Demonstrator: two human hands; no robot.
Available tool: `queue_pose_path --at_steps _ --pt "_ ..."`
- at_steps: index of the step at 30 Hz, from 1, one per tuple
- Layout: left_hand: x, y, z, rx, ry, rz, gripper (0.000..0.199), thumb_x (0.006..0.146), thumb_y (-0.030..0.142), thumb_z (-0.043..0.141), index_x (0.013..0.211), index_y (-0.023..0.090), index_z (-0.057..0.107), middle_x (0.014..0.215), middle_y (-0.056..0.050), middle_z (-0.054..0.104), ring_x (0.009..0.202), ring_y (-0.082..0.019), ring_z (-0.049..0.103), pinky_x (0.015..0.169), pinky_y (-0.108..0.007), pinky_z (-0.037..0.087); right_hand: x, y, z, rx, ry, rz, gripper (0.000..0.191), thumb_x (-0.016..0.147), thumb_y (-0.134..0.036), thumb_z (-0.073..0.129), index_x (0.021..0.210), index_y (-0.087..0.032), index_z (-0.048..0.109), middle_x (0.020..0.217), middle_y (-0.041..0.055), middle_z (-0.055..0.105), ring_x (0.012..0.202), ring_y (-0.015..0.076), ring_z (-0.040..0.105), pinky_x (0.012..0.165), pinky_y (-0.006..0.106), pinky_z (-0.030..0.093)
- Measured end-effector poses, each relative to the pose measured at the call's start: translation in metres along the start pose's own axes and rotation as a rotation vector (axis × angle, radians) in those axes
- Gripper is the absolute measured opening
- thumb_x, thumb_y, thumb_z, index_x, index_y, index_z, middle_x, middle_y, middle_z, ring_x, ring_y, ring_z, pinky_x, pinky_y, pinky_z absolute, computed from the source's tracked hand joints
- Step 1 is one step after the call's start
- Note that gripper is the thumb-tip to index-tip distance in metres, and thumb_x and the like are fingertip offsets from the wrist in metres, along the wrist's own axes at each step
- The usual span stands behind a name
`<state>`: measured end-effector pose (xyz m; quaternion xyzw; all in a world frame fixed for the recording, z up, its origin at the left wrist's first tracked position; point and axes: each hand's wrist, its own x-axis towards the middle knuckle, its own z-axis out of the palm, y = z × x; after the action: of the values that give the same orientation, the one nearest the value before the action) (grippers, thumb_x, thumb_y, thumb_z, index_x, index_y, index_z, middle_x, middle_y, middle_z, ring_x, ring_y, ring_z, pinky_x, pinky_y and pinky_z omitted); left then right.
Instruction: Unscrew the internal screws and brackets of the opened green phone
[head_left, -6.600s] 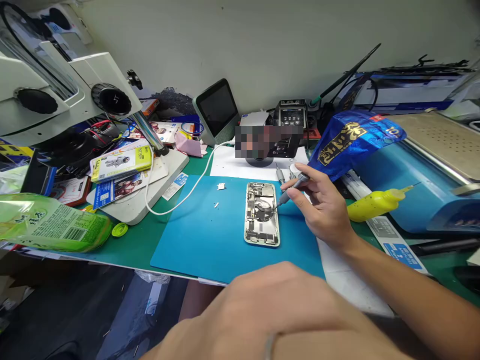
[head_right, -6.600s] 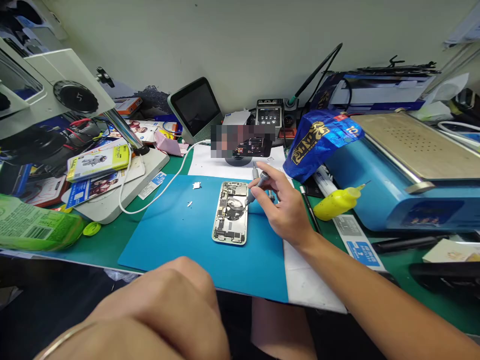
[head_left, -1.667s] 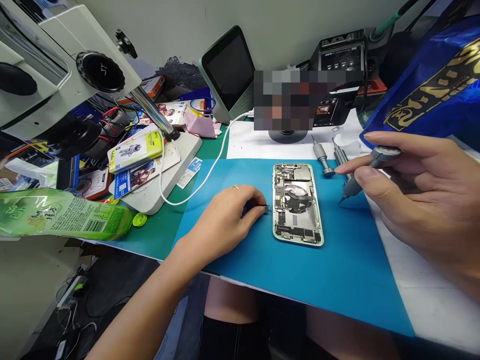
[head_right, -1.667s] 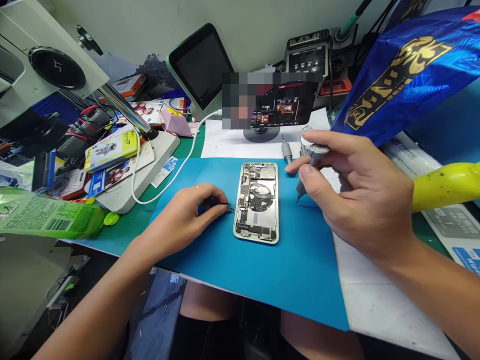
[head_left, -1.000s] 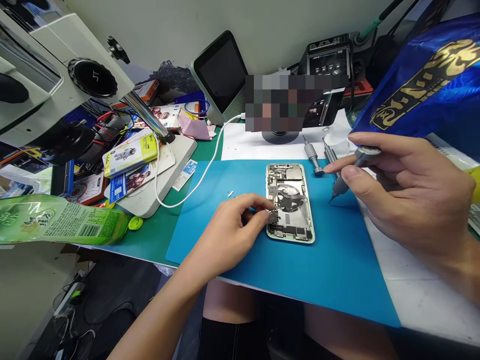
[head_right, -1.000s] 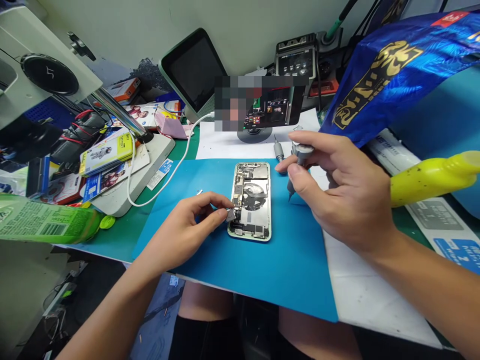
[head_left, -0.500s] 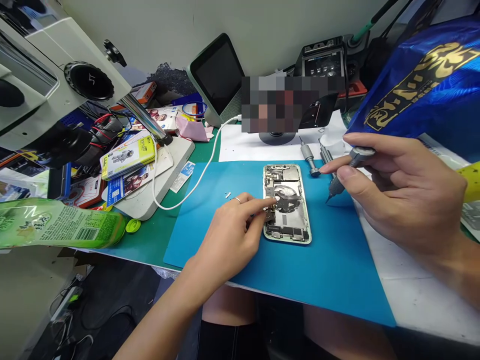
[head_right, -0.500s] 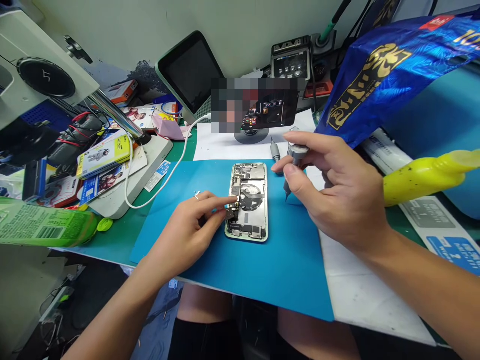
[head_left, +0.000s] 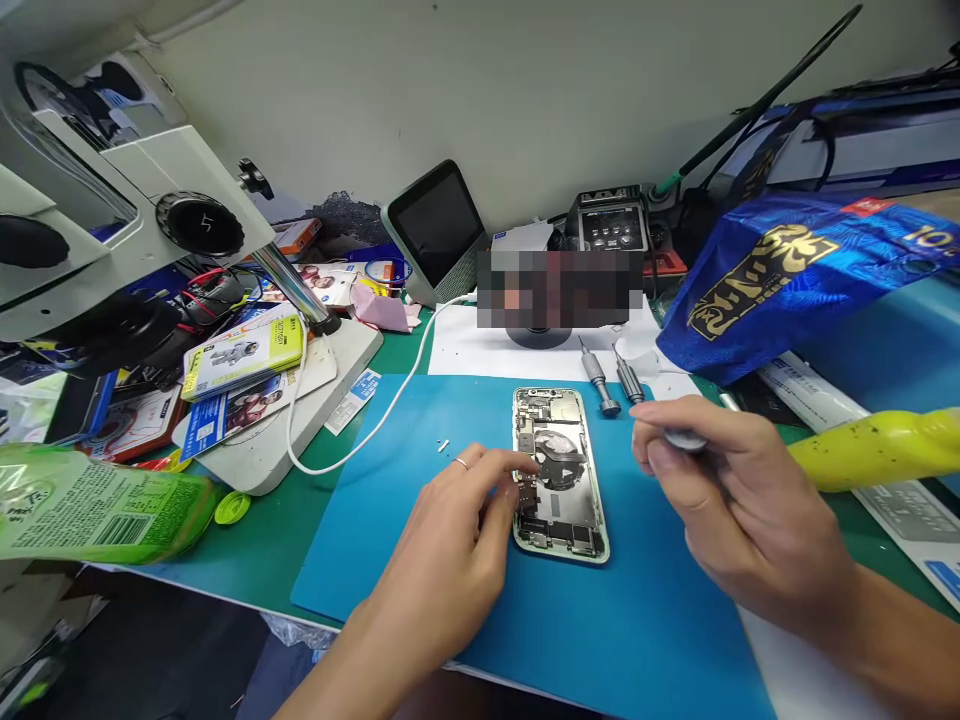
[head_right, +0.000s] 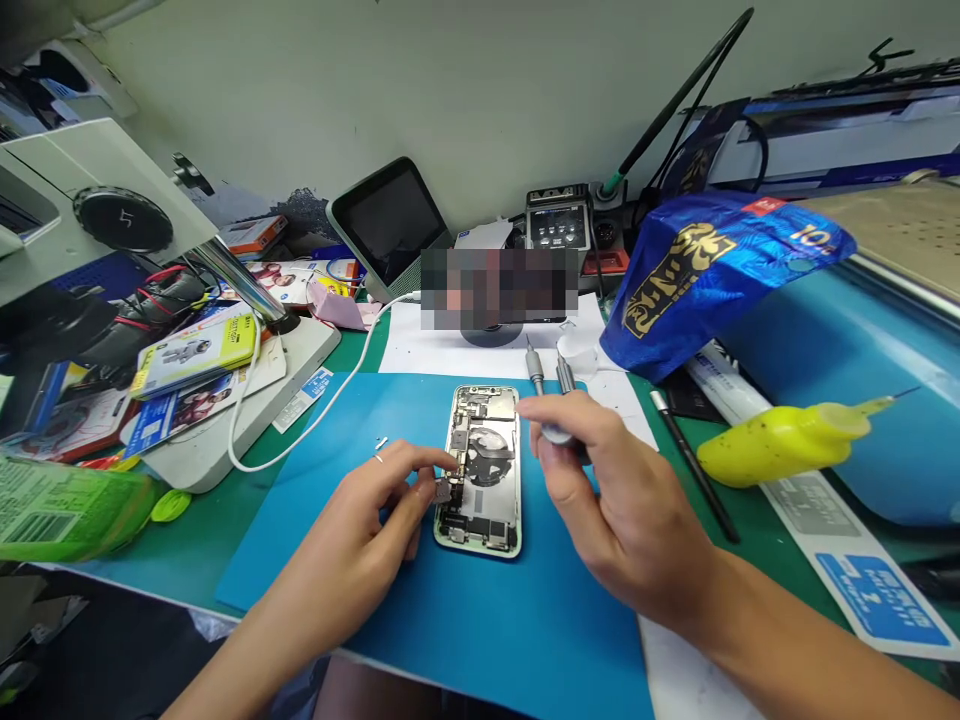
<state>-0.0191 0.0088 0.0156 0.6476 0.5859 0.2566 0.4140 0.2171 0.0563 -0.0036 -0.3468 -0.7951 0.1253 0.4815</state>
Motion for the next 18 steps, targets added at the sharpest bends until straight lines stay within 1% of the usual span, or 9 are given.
queue_pose_path --at_steps 2,4,6,9,11,13,15,18 --pt "0.000 0.000 0.001 -0.027 -0.008 0.013 0.033 0.109 0.031 0.040 0.126 0.033 0.068 0.097 -0.002 0.062 0.081 -0.016 0.057 0.075 -0.032 0.042 0.001 -0.003 0.001 -0.037 -0.048 -0.054 0.038 0.101 -0.013 0.051 0.136 -0.025 0.054 0.103 0.0034 0.070 0.084 0.0146 0.070 0.079 0.028 0.062" --pt "0.000 0.001 0.003 -0.071 -0.008 0.018 0.035 0.109 0.031 0.039 0.123 0.033 0.071 0.097 -0.002 0.060 0.075 -0.014 0.055 0.074 -0.032 0.043 0.003 -0.006 0.002 -0.071 -0.091 -0.111 0.036 0.100 -0.015 0.054 0.135 -0.023 0.054 0.102 0.0035 0.072 0.082 0.0149 0.070 0.080 0.028 0.062" --pt "0.001 0.002 0.005 -0.114 -0.005 0.010 0.035 0.109 0.031 0.039 0.118 0.031 0.072 0.095 -0.001 0.058 0.068 -0.011 0.052 0.072 -0.031 0.043 0.003 -0.008 0.004 -0.092 -0.128 -0.169 0.031 0.099 -0.017 0.058 0.130 -0.020 0.055 0.102 0.0036 0.072 0.083 0.0146 0.071 0.083 0.027 0.061" --pt "0.002 0.005 0.009 -0.164 -0.008 -0.026 0.032 0.109 0.033 0.039 0.113 0.027 0.070 0.081 0.002 0.055 0.058 -0.009 0.046 0.065 -0.029 0.040 0.003 -0.010 0.008 -0.098 -0.174 -0.236 0.023 0.101 -0.022 0.059 0.124 -0.018 0.056 0.098 0.0032 0.072 0.088 0.0140 0.071 0.085 0.024 0.058" --pt "0.002 0.008 0.011 -0.242 -0.019 -0.073 0.027 0.109 0.037 0.041 0.113 0.026 0.066 0.067 0.005 0.050 0.055 -0.009 0.044 0.059 -0.026 0.036 0.003 -0.010 0.010 -0.094 -0.193 -0.255 0.021 0.103 -0.027 0.059 0.122 -0.018 0.057 0.095 0.0026 0.071 0.089 0.0138 0.071 0.083 0.023 0.057" --pt "0.001 0.011 0.014 -0.352 -0.040 -0.121 0.024 0.108 0.040 0.045 0.115 0.025 0.062 0.059 0.007 0.045 0.054 -0.010 0.044 0.054 -0.023 0.032 0.002 -0.010 0.011 -0.089 -0.203 -0.262 0.020 0.104 -0.030 0.058 0.120 -0.018 0.056 0.094 0.0025 0.070 0.088 0.0134 0.070 0.081 0.023 0.055" --pt "0.001 0.014 0.015 -0.442 -0.068 -0.148 0.023 0.107 0.042 0.048 0.116 0.025 0.060 0.056 0.008 0.044 0.053 -0.009 0.043 0.051 -0.021 0.029 0.002 -0.009 0.013 -0.084 -0.211 -0.260 0.018 0.105 -0.031 0.056 0.119 -0.018 0.056 0.094 0.0020 0.070 0.085 0.0122 0.068 0.078 0.023 0.053" --pt "-0.001 0.018 0.016 -0.479 -0.094 -0.161 0.023 0.106 0.041 0.052 0.115 0.023 0.061 0.055 0.009 0.045 0.051 -0.008 0.041 0.049 -0.020 0.027 0.002 -0.008 0.015 -0.065 -0.231 -0.252 0.017 0.105 -0.029 0.058 0.119 -0.019 0.057 0.091 0.0002 0.068 0.080 0.0106 0.066 0.073 0.022 0.051"
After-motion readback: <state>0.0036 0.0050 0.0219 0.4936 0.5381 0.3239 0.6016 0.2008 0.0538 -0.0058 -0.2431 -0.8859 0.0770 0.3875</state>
